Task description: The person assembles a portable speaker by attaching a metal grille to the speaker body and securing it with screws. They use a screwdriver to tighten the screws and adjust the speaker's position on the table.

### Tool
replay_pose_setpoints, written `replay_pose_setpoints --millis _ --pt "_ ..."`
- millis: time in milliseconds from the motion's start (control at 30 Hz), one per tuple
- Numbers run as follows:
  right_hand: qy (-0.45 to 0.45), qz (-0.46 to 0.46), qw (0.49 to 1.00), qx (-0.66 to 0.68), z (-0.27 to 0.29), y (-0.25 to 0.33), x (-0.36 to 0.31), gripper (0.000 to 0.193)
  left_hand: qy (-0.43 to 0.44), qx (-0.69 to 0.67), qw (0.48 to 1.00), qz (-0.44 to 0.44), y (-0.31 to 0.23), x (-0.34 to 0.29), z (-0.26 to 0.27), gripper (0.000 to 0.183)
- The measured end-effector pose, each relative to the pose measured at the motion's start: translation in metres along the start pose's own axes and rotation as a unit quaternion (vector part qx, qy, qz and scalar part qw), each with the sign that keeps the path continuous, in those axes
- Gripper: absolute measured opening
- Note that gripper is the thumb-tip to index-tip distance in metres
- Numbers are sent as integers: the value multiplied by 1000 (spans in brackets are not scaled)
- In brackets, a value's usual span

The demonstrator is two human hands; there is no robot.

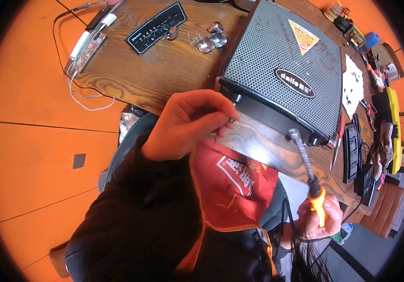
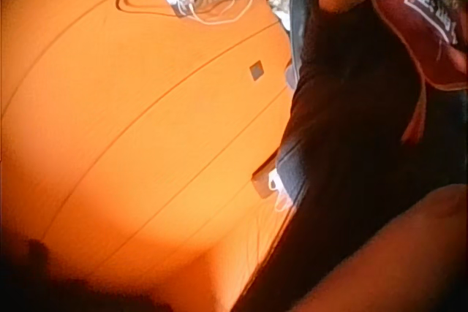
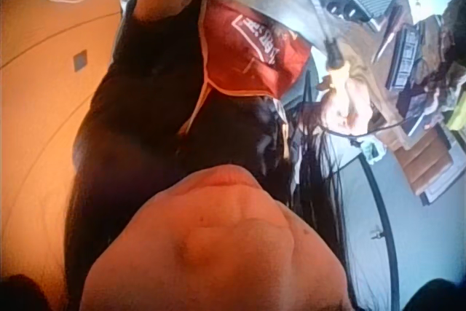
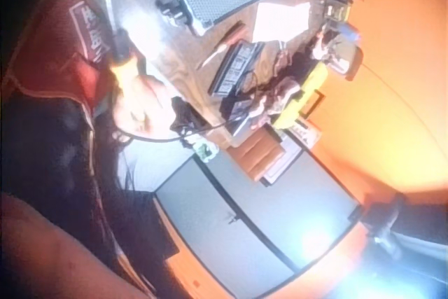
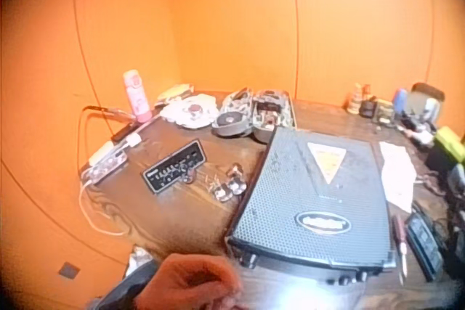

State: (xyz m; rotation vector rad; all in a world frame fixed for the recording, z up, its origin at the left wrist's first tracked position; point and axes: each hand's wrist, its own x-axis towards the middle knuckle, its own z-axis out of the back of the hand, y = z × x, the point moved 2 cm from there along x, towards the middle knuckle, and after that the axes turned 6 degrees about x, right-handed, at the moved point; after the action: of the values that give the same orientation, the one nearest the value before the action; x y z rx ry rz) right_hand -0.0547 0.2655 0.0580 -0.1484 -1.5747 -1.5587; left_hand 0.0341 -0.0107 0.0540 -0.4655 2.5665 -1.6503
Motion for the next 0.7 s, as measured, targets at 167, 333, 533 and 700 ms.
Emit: replay_pose_setpoints --millis 167,333,533,700 --pt "68 -36 997 15 -8 4 7 31 1 45 998 37 3 0 -12 5" --pt "55 -65 996 5 -14 3 7 25 -10 24 998 49 4 1 -17 5" --pt "100 -32 994 1 -12 -1 13 27 -35 168 985 14 1 -2 -16 4" --pt "87 -52 995 28 -16 -4 17 26 -38 375 922 -85 -5 -3 -11 7"
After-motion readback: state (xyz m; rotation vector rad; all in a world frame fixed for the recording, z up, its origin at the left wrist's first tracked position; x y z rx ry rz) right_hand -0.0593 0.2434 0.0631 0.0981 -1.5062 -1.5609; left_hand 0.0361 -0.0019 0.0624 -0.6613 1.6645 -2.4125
